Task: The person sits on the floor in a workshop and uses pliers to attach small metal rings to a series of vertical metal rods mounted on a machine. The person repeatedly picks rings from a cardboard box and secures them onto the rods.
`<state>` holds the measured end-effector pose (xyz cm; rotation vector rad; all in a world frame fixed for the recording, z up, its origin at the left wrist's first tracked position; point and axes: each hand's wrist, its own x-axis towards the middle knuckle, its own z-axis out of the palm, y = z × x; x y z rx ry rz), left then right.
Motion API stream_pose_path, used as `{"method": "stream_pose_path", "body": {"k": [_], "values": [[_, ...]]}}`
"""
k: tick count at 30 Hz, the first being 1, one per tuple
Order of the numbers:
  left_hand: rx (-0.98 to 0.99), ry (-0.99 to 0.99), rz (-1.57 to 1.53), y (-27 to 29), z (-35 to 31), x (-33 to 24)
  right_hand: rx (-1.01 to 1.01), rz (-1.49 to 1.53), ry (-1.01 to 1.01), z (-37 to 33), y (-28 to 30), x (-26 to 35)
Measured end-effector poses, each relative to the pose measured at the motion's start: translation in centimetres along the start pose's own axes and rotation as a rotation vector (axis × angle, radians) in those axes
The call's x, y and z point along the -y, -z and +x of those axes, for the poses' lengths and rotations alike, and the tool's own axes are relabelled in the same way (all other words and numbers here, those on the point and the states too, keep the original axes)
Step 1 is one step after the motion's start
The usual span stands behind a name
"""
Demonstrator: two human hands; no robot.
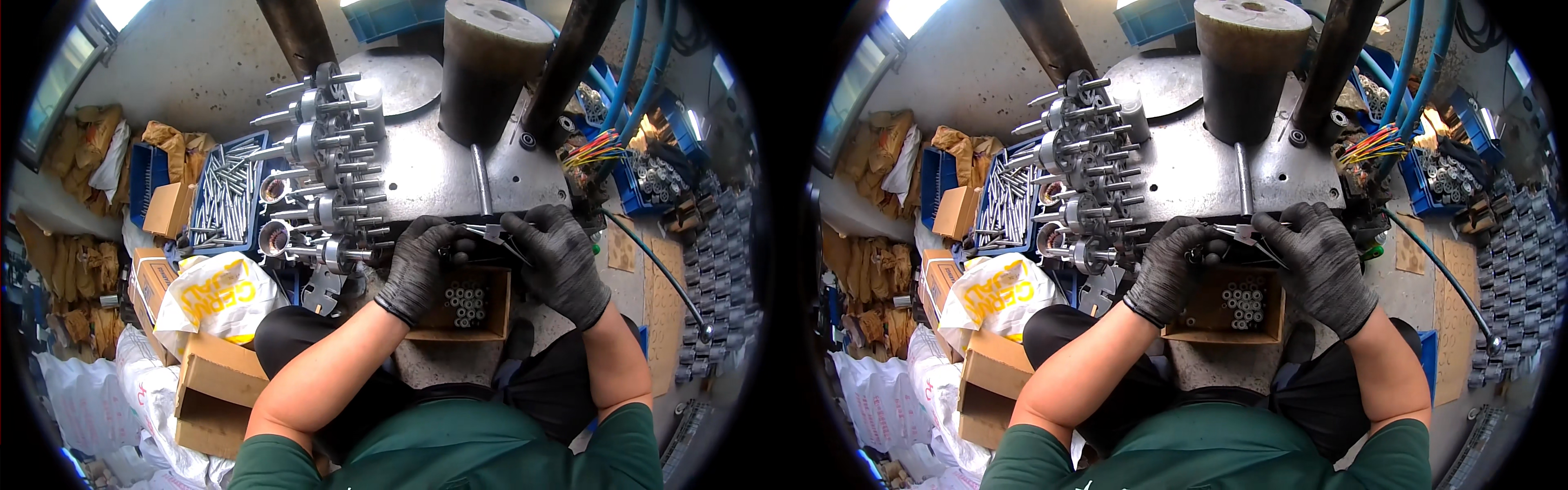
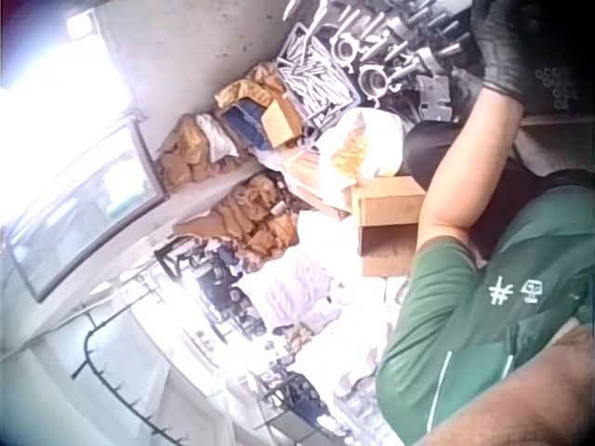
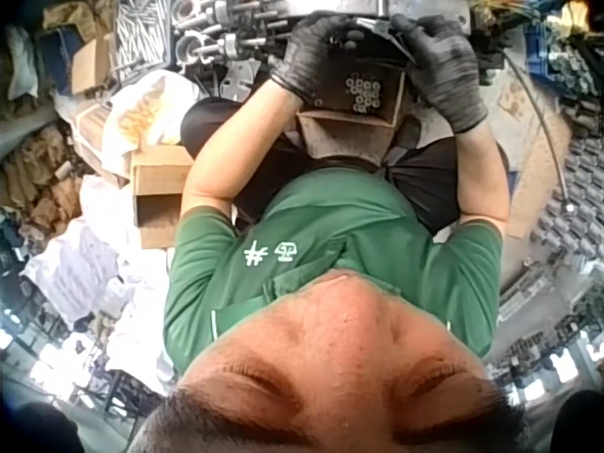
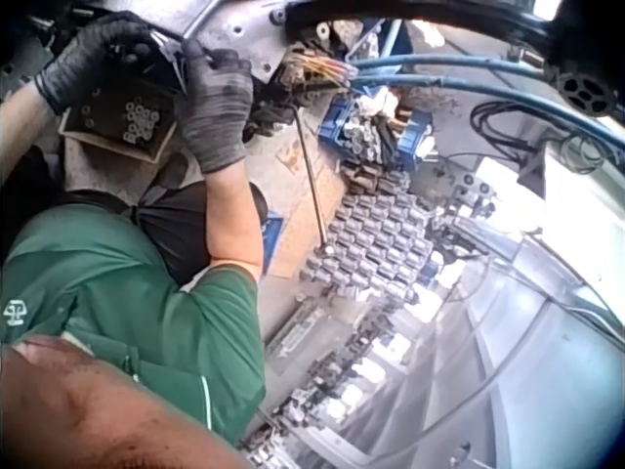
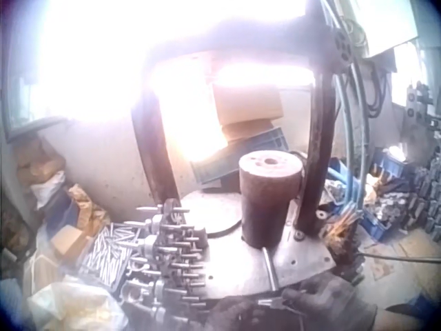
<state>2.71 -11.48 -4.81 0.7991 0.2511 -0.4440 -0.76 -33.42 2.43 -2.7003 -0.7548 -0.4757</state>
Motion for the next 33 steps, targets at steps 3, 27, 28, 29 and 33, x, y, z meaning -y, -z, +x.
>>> {"method": "stream_pose_path", "body": {"k": [3,27,28,29,33], "values": [[0.027,0.024,-0.024,0.5,0.3,0.1,-0.003,-0.006,0.020,0.1,-0.2,-0.1],[0.015,0.034,0.048,1.1,0.0,0.0,0.069,-0.002,0.019,0.8,-0.7,0.0],[0.016,0.043,0.019,0.9,0.0,-0.1,0.098,0.041,-0.033,0.8,-0.7,0.0],[0.016,0.052,-0.010,0.7,0.0,-0.1,0.127,0.085,-0.084,0.7,-0.7,-0.2],[0.011,0.082,-0.241,1.5,0.7,1.1,0.144,0.531,-0.283,1.1,-2.0,0.2]]}}
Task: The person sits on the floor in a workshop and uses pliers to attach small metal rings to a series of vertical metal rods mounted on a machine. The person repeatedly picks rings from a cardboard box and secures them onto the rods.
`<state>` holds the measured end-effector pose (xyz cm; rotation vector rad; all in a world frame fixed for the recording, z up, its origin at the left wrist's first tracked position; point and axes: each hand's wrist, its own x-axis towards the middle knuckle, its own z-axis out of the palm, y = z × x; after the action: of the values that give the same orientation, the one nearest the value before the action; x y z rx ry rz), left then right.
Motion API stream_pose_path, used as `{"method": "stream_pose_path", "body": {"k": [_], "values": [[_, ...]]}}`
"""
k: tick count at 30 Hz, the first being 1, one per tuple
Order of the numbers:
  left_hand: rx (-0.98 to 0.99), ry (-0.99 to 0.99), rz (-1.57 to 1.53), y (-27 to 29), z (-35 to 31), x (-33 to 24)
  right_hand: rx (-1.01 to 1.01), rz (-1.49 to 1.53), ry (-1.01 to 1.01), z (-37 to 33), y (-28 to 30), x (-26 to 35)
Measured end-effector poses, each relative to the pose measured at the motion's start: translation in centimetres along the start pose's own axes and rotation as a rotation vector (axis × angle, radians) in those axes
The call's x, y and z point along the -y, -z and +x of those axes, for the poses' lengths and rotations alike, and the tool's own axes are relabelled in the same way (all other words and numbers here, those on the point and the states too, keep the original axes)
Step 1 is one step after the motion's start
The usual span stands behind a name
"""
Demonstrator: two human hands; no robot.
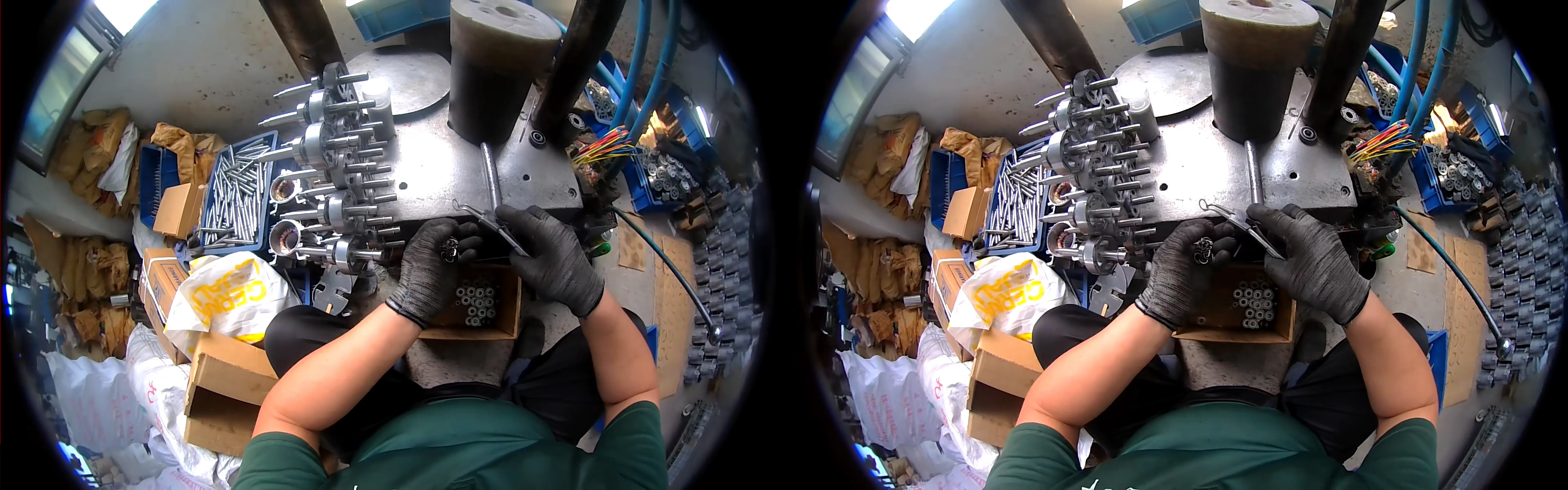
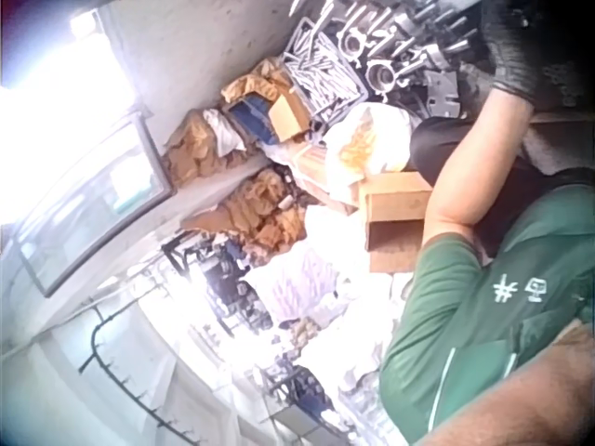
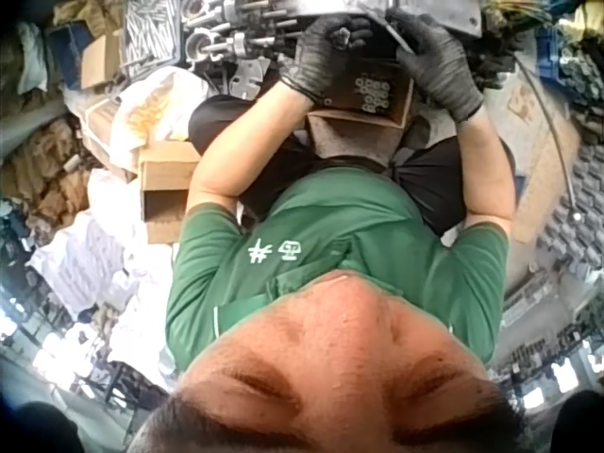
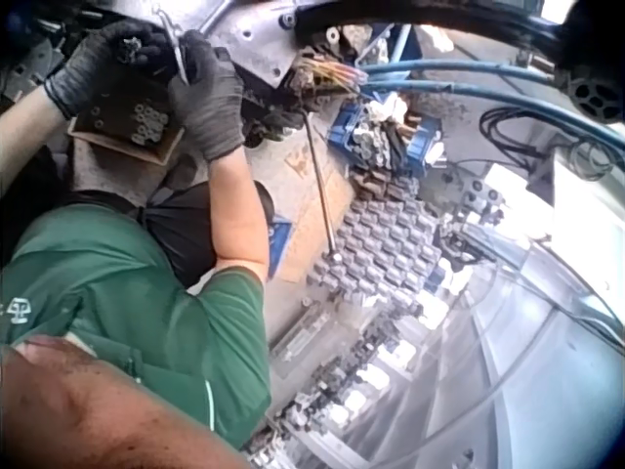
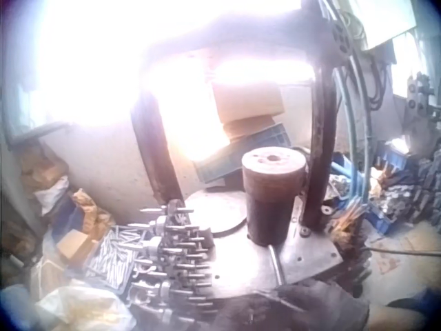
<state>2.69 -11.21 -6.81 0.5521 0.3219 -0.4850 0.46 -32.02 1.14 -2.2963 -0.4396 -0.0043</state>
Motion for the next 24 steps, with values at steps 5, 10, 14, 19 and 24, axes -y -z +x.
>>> {"method": "stream_pose_path", "body": {"k": [5,10,14,19,24], "values": [[-0.082,0.095,0.254,1.7,0.6,4.7,0.107,0.538,-0.146,1.1,-4.7,-1.6],[0.242,-0.125,0.614,10.6,4.5,11.5,0.160,0.453,-0.210,3.7,-8.1,1.4],[-0.017,0.323,0.049,2.9,1.0,8.1,0.138,0.497,-0.225,4.7,-9.2,1.5],[0.050,0.277,0.336,3.0,0.7,7.7,0.169,0.586,-0.264,5.7,-9.7,2.1],[-0.017,0.239,0.383,4.2,1.5,8.2,0.255,0.655,-0.288,6.3,-8.6,3.1]]}}
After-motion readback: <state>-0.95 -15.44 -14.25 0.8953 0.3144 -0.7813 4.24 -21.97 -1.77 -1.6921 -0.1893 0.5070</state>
